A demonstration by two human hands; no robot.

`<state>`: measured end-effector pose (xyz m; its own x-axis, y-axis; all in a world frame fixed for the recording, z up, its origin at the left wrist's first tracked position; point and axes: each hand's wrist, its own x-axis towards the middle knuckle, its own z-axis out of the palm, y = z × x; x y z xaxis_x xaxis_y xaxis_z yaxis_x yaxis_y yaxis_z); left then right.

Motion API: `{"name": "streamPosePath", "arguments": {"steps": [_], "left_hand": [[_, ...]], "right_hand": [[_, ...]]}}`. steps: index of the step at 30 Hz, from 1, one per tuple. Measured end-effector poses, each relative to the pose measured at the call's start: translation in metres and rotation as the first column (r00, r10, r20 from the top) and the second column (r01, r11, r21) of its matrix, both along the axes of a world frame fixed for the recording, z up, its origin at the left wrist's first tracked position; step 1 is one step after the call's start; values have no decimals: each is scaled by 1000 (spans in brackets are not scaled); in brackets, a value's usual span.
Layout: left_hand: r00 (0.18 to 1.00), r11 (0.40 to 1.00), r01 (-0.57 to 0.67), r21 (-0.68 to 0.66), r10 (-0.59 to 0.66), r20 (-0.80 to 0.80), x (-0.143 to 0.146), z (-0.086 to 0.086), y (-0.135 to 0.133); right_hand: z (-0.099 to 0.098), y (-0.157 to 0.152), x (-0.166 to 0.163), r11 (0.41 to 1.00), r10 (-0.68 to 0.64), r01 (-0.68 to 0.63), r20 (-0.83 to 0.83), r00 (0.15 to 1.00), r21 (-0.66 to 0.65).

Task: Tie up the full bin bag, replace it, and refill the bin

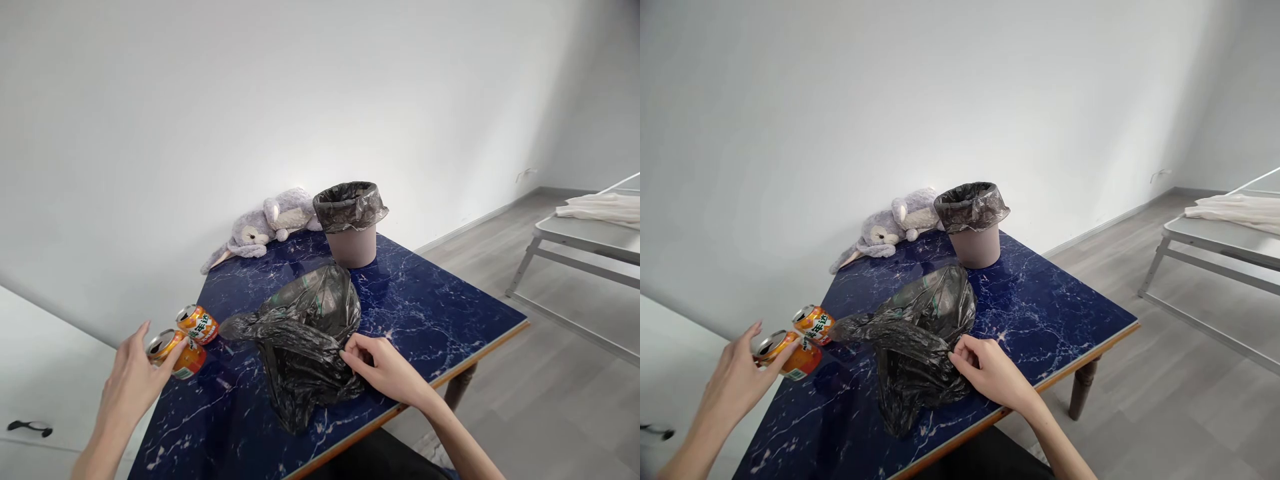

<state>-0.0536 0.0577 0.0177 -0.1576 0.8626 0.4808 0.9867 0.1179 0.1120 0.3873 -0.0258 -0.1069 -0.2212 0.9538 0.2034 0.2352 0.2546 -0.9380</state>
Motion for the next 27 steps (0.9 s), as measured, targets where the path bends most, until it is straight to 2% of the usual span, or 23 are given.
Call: {"name": "streamPosePath", "arguments": {"steps": [6,9,12,14,16,18,19,21,23,25,27], "left_hand": [[997,989,46,139,-54,56,-24,-24,9],[989,987,43,155,-63,130,-26,-30,11],[981,988,4,156,-34,191,-6,-28,2],[988,968,26,249,-62,139,17,-27,-13],[990,888,81,452,-125,69,44,-27,-31],[970,837,188,514,-241,39,68,-31,-47],[942,852,281,443,-334,45,78,-34,-53],[850,847,496,193,-519,93,97,-43,-60],[769,772,634,-54,-621,154,114,-54,-60],[750,733,662,-156,-642,161,131,-67,-52],[766,749,643,-159,-627,142,147,-78,-40]], "right_hand": [[-2,1,1,1000,12,-12,-14,1000,-13],[-2,1,1,999,31,-31,-15,999,-27],[-2,0,2,998,45,-46,-26,999,-43],[-2,-1,2,997,55,-57,-40,998,-46],[-1,-1,3,997,61,-63,-58,996,-38],[-1,0,3,997,72,-75,-78,994,-26],[0,0,3,997,79,-81,-92,993,-17],[1,-1,3,995,101,-101,-126,987,5],[3,-2,4,992,123,-119,-158,980,34],[5,-3,5,989,143,-136,-170,975,56],[7,-4,6,987,158,-150,-164,974,61]]}}
